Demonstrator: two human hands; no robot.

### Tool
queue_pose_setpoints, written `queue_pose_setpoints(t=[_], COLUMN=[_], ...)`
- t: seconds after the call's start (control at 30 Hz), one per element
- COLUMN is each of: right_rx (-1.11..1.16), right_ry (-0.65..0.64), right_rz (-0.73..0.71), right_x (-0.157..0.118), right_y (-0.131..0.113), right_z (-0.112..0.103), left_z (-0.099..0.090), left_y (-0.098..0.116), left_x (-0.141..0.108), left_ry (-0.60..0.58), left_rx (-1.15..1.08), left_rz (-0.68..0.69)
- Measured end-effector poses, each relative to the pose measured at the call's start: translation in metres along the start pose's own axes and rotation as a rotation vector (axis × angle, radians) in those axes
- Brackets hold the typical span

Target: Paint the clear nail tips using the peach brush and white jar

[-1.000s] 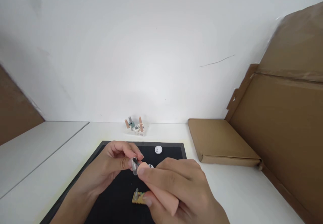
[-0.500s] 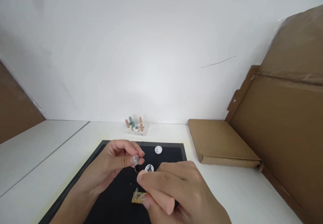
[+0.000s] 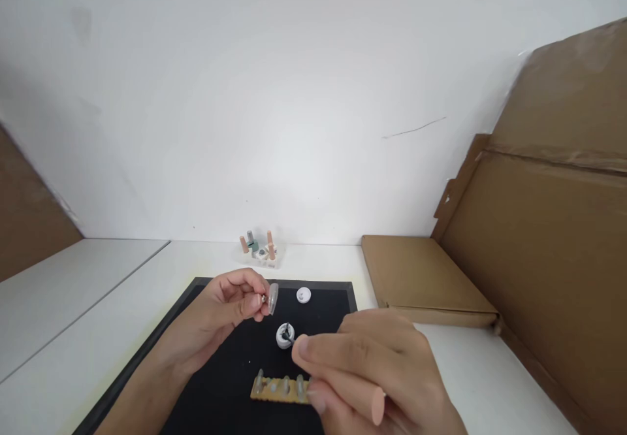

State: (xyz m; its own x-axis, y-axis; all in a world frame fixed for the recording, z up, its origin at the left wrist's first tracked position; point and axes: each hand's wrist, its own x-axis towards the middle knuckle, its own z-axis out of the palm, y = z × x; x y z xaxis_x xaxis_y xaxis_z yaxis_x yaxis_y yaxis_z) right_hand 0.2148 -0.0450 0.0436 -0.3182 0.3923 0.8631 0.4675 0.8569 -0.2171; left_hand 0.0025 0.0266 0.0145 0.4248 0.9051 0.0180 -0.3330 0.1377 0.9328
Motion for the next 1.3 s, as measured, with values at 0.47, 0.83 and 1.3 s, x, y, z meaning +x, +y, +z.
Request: queue_pose_setpoints(t=[0.47,0.83,1.3], right_rx=[-0.036,-0.045,-0.036], right_ry=[0.153,0.247,0.289], right_rz=[0.039,0.073,0.074], right_x=[-0.025,-0.035,-0.038], right_y=[0.009,0.013,0.016], right_z=[-0.029,-0.041,-0.039], left_z=[0.011,-0.019,-0.061], left_y=[-0.007,-0.064,-0.131], left_x=[-0.011,-0.018,-0.024], left_ry=[0.063,0.242,0.473], left_rx=[-0.017,-0.066,-0.210], left_rz=[0.022,-0.177,-0.248])
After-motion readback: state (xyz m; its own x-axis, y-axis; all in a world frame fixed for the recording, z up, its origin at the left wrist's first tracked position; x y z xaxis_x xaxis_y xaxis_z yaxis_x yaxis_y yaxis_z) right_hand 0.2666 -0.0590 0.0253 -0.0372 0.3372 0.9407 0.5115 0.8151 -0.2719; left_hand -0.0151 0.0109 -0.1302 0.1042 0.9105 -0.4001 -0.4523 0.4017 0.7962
